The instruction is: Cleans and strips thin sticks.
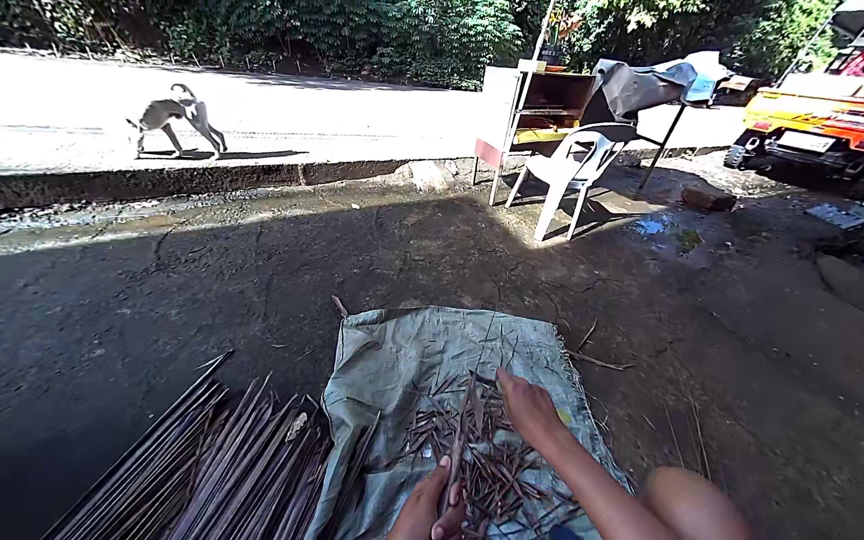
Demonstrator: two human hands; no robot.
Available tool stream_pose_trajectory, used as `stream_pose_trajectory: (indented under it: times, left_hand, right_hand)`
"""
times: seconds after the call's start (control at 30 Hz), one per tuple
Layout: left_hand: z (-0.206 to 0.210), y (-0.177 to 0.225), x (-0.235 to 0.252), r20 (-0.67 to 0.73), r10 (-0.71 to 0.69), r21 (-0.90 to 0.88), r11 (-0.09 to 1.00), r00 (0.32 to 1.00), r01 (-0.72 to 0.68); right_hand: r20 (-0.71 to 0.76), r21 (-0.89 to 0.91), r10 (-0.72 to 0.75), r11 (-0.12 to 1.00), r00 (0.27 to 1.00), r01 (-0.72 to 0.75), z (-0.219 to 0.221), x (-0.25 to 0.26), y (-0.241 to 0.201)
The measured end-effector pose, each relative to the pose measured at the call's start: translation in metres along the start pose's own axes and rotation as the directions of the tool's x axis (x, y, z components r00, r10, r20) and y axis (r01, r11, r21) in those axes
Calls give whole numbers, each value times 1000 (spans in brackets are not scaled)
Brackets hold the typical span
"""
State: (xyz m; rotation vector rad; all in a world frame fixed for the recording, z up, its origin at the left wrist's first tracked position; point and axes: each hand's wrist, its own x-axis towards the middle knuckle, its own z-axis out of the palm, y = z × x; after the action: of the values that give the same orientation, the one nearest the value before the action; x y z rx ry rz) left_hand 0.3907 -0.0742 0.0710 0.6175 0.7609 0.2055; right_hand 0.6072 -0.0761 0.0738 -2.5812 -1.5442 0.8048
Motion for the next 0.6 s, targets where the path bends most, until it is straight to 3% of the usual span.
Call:
stream_pose_trajectory:
  times: [0.1, 0.17, 0.27, 0.37, 0.43, 0.6]
  left_hand:
    - [-1, -3, 1, -33, -2, 40, 999, 999, 4]
    - [-2, -6, 2, -75, 5, 50, 999, 997, -1]
    - [-3, -7, 4, -131, 30, 21, 999, 991, -28]
    - [-7, -7, 6, -146, 85, 1, 996, 986, -86]
    - [-10, -7, 7, -112, 124, -23, 992, 986, -128]
    - [-12, -7, 11, -42, 81, -56, 995, 996, -83]
  right_hand:
    - [-30, 26, 137, 990, 990, -136, -12, 5, 8]
    - [-19, 50, 134, 990, 991, -133, -12, 2, 5]
    - [42, 84, -81, 993, 996, 77, -2, -15, -9]
    - [145, 117, -390, 919, 909, 376, 27, -42, -28]
    - [205, 154, -460, 887, 864, 435, 41, -54, -38]
    - [184, -29, -294, 952, 938, 304, 30, -36, -35]
